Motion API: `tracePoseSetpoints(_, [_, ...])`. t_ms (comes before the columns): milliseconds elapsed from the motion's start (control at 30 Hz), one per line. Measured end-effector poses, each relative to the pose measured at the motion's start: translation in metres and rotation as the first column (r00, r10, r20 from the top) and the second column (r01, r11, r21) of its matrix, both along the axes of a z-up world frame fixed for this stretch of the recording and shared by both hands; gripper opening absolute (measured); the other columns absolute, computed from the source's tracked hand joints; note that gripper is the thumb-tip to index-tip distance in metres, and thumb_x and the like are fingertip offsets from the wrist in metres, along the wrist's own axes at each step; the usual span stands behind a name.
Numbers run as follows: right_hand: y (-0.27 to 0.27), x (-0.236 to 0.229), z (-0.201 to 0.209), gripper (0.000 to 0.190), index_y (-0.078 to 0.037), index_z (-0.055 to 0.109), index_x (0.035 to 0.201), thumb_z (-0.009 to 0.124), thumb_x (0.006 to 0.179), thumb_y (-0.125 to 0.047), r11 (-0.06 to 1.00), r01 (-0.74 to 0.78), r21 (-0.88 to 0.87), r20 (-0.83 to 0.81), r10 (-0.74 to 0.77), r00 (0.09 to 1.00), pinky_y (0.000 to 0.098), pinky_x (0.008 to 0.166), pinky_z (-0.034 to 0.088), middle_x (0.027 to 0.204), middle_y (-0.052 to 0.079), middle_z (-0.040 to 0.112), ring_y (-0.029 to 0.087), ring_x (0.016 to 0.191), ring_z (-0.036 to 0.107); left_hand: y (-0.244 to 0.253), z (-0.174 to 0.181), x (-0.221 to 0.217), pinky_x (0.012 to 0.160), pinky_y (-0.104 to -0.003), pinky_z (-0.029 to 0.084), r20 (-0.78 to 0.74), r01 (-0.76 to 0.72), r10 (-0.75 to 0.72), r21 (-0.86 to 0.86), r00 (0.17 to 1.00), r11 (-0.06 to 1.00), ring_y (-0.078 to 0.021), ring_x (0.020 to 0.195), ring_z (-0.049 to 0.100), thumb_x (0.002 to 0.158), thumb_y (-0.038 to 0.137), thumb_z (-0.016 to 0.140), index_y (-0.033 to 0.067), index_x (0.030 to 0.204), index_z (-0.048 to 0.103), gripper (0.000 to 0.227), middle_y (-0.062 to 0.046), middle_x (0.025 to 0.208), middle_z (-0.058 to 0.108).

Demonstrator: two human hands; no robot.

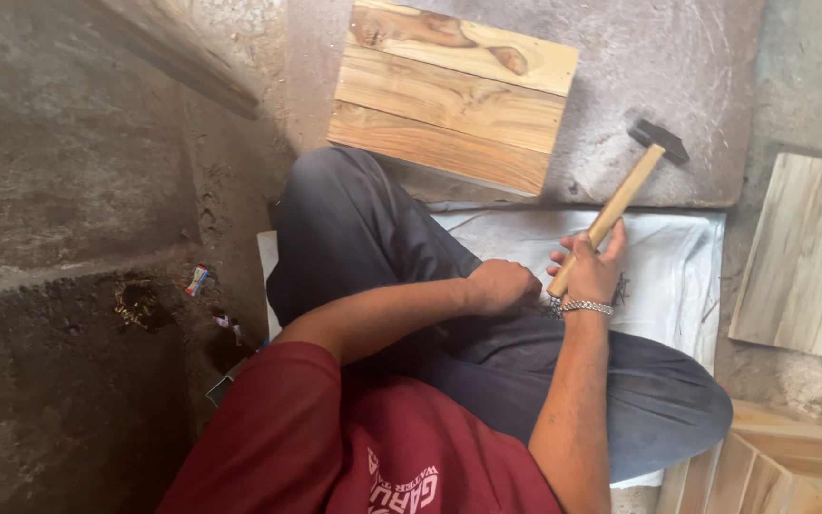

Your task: The person assembles a small wooden box by aligning planks and hammering nails into place. They repeatedly flip the box to work on different sides and secure the structure with a hammer and nails.

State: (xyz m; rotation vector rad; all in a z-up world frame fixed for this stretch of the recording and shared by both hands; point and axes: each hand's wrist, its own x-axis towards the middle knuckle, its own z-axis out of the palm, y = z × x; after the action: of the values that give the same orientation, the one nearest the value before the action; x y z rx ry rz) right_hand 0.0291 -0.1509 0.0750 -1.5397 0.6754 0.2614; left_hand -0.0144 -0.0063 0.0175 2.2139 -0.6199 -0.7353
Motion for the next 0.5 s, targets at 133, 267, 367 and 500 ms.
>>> tracePoseSetpoints(133, [0.005, -0.001, -0.010, 0.072, -0.015, 0.016, 0.163, 0.053, 0.102, -0.008, 0.990, -0.029, -0.139, -0.002, 0.029, 1.000, 0.0322, 0.056, 0.057, 0.099, 0.011, 0.065, 0.020, 0.070, 0.067, 0.034, 0.029, 0.008, 0.081, -0.044, 0.057, -0.110, -0.098, 0.090, -0.076, 0.990, 0.992, -0.0293, 0.094, 0.074, 0.083, 0.017, 0.066, 0.0175, 0.098, 0.075, 0.017, -0.007, 0.095, 0.078])
tracePoseSetpoints(267, [0.015, 0.001, 0.003, 0.068, 0.000, 0.036, 0.154, 0.069, 0.095, -0.007, 0.796, -0.064, -0.602, 0.170, 0.206, 0.964, 0.0360, 0.081, 0.055, 0.109, 0.015, 0.066, 0.023, 0.094, 0.066, 0.088, 0.063, 0.024, 0.079, -0.044, 0.056, -0.051, -0.337, 0.342, -0.350, 0.938, 0.874, -0.0344, 0.089, 0.072, 0.087, 0.020, 0.075, 0.0131, 0.107, 0.071, 0.022, -0.014, 0.095, 0.075])
tracePoseSetpoints(367, [0.043, 0.022, 0.022, 0.058, 0.004, 0.050, 0.147, 0.076, 0.097, -0.008, 0.504, 0.102, -0.858, 0.360, 0.447, 0.819, 0.0425, 0.098, 0.054, 0.124, 0.021, 0.059, 0.028, 0.112, 0.063, 0.152, 0.075, 0.053, 0.072, -0.035, 0.062, -0.341, -0.623, 0.530, -0.543, 0.776, 0.563, -0.0212, 0.077, 0.076, 0.095, 0.015, 0.074, 0.0083, 0.100, 0.075, 0.009, -0.011, 0.088, 0.079])
tracePoseSetpoints(500, [0.119, 0.099, 0.043, 0.042, 0.001, 0.056, 0.144, 0.067, 0.105, -0.010, 0.712, -0.131, -0.690, 0.477, 0.583, 0.657, 0.0409, 0.107, 0.054, 0.118, 0.013, 0.068, 0.023, 0.113, 0.067, 0.236, 0.081, 0.118, 0.080, -0.031, 0.065, -0.545, -0.807, 0.651, -0.561, 0.529, 0.186, -0.0179, 0.087, 0.076, 0.093, 0.004, 0.075, -0.0022, 0.114, 0.073, 0.022, -0.014, 0.102, 0.079])
